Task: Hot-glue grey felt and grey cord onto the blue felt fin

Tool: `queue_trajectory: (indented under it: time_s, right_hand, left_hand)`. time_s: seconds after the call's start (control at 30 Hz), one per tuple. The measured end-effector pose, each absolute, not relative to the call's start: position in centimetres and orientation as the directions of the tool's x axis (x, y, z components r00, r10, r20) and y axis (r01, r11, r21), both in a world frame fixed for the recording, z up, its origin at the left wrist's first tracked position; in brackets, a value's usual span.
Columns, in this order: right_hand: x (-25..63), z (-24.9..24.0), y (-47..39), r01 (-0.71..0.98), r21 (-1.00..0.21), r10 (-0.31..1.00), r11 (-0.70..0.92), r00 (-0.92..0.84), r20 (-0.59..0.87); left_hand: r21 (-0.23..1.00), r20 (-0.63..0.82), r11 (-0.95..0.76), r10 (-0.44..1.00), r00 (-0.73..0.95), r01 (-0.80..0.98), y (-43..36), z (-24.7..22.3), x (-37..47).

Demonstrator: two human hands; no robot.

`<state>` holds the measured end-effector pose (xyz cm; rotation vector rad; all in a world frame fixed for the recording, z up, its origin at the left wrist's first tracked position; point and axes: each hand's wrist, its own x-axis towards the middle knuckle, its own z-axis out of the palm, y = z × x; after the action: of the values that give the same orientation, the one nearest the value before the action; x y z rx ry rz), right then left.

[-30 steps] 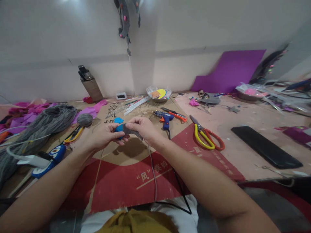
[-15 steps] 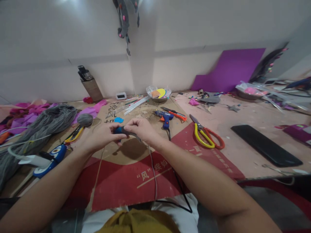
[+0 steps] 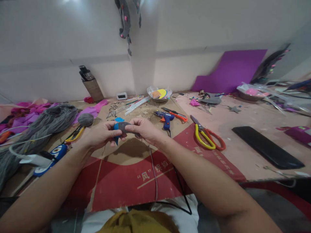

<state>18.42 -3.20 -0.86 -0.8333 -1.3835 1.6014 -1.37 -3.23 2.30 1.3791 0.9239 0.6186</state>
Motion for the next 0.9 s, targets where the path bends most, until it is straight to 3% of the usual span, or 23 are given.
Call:
queue_trajectory:
  time_s: [0.2,0.33,0.47,0.63,0.9]
  right_hand:
    - [18.9,-0.8,-2.5,-0.031,-0.986,0.922,0.162,-0.351,0.163]
    - [19.3,0.1,-2.6,0.124,-0.929,0.907,0.349,-0.295,0.301]
    - [19.5,0.5,-3.0,0.282,-0.817,0.864,0.502,-0.211,0.458]
    - [19.4,0.3,-3.4,0.355,-0.743,0.823,0.567,-0.210,0.528]
    - [19.6,-0.2,-3.0,0.333,-0.754,0.821,0.567,-0.156,0.549]
  left_hand:
    - [0.993,-0.088,0.037,0.866,0.492,0.112,-2.5,1.8,-1.8]
    - [0.952,-0.031,-0.114,0.888,0.459,0.283,-2.5,2.1,-1.8]
    - [0.894,-0.033,-0.161,0.907,0.419,0.419,-2.8,2.0,-1.4]
    - [0.889,-0.052,-0.145,0.911,0.410,0.434,-2.6,1.5,-1.4]
    - [0.887,-0.025,-0.166,0.915,0.403,0.431,-3.0,1.8,-1.2]
